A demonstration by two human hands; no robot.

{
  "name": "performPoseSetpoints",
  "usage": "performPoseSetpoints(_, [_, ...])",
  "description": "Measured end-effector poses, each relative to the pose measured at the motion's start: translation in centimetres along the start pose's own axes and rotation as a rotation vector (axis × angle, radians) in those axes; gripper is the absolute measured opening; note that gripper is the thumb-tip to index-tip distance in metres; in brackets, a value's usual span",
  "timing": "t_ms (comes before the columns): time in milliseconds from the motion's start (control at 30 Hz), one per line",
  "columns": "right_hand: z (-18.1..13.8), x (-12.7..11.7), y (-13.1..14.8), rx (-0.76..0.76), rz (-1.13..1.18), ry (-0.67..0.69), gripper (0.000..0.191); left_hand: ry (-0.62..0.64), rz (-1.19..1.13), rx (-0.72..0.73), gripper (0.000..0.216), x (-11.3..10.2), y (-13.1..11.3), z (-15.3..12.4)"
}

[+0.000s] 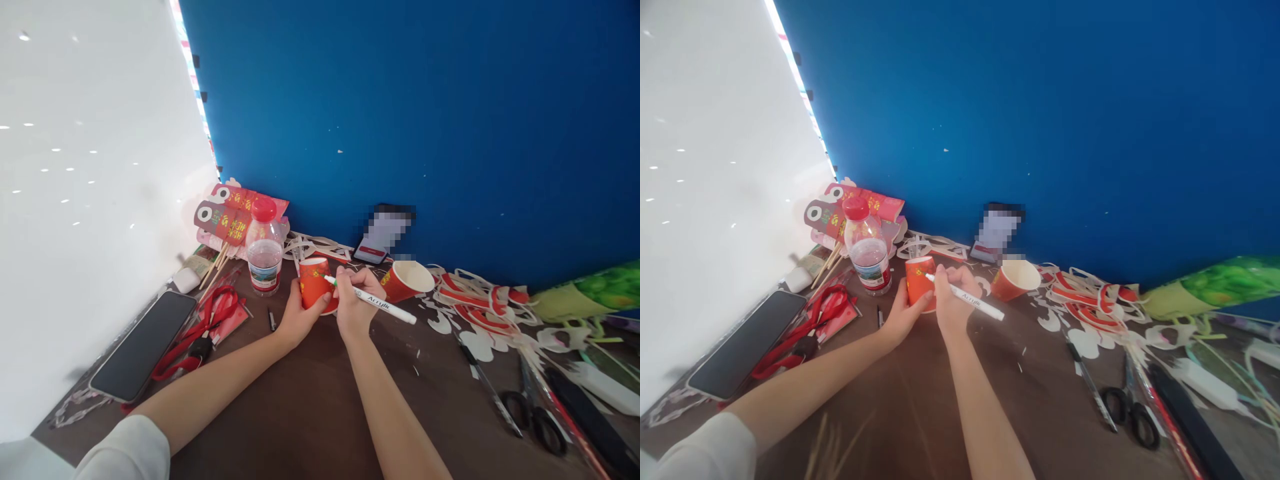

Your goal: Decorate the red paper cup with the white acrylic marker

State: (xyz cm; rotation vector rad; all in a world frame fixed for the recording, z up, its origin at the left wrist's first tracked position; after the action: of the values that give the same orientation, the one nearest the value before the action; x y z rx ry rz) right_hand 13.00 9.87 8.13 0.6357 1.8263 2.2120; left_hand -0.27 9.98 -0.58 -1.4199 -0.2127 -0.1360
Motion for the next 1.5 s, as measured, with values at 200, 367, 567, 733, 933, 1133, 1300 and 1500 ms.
performPoseSetpoints(200, [0.1,-0.1,-0.9,0.043,-0.008,-0.008,0.043,0.009,-0.013,-0.019,0.052,0.2,-0.1,-0.1])
performPoseSetpoints(367, [0.1,-0.1,-0.8,0.008,-0.053,-0.014,0.042,-0.005,-0.015,-0.044,0.054,0.1,0.0,-0.2])
performPoseSetpoints(567, [0.2,-0.6,-1.1,0.006,-0.065,-0.038,0.04,-0.007,-0.005,-0.027,0.051,-0.1,0.0,0.0])
performPoseSetpoints(733, [0.4,-1.1,-1.5,0.02,-0.061,-0.086,0.038,-0.028,-0.01,-0.009,0.053,-0.2,-0.3,0.0])
performPoseSetpoints(933, [0.2,-1.7,-1.7,0.048,-0.066,-0.152,0.035,-0.031,-0.026,-0.018,0.053,-0.1,-0.2,0.1])
performPoseSetpoints(1133, [0.6,-1.5,-1.6,0.047,0.113,-0.108,0.037,-0.028,-0.054,-0.02,0.055,-0.1,-0.2,0.0])
performPoseSetpoints(1300, [0.8,-1.6,-1.2,0.03,0.224,-0.098,0.04,-0.008,-0.159,0.012,0.051,0.3,0.0,0.1])
performPoseSetpoints(1500, [0.1,0.0,-1.0,0.036,0.11,0.029,0.026,-0.034,-0.099,0.004,0.052,-0.1,0.0,0.1])
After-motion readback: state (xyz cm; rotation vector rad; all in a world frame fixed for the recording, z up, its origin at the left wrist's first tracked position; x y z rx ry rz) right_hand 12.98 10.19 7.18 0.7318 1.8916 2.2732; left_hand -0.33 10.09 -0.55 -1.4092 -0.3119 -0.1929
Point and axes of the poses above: each hand's wrist, its own z-axis towards the middle knuckle, its own x-axis out of the palm, y = z × x, the point moved 10 cm from there along z, towards the middle knuckle, and after that the axes turned 12 degrees about x, right-handed, at the moved point
